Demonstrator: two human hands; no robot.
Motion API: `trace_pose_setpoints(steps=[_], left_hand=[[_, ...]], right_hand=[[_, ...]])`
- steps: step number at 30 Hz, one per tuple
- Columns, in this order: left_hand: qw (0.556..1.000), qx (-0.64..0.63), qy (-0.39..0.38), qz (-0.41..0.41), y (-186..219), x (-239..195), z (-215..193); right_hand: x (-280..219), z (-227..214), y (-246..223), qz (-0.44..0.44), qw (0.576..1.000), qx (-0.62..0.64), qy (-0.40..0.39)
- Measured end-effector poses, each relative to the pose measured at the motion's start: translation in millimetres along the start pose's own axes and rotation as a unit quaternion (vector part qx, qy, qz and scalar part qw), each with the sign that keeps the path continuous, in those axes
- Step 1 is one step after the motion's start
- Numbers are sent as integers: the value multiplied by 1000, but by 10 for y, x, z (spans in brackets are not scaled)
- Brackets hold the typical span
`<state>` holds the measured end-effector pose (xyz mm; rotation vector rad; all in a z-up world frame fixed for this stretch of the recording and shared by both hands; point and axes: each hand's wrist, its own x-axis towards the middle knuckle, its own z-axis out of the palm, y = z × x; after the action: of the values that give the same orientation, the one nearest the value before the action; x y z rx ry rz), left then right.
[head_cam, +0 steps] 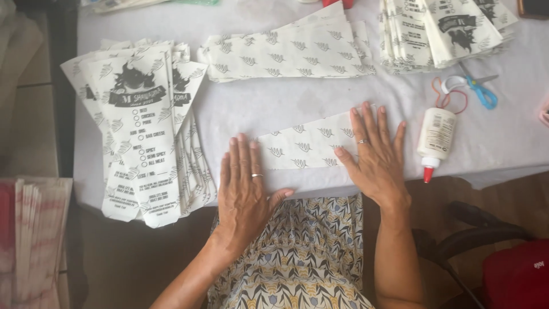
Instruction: Applying glue to the edges of paper wrappers and folding them to create food sleeves
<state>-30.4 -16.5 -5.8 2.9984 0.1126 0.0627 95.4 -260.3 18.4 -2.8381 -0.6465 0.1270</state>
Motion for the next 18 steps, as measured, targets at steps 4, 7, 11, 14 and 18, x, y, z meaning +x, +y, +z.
trace_pose_setpoints(steps=[4,7,11,14,18], left_hand=[[995,70,-7,-72,76,-35,-127],[994,-58,91,17,249,43,-221],[977,-111,42,180,366,76,-27],[969,-114,86,200,332,-1,100],[946,-253,152,138,82,-39,-507]], right_hand=[[5,-15,6,-4,1000,-7,-5],[29,-53,5,-7,999,19,-42],[81,-75,194,-8,1000,8,-11],[213,-35,476,-6,997,-15,82],[586,-237,333,-124,969,28,210]])
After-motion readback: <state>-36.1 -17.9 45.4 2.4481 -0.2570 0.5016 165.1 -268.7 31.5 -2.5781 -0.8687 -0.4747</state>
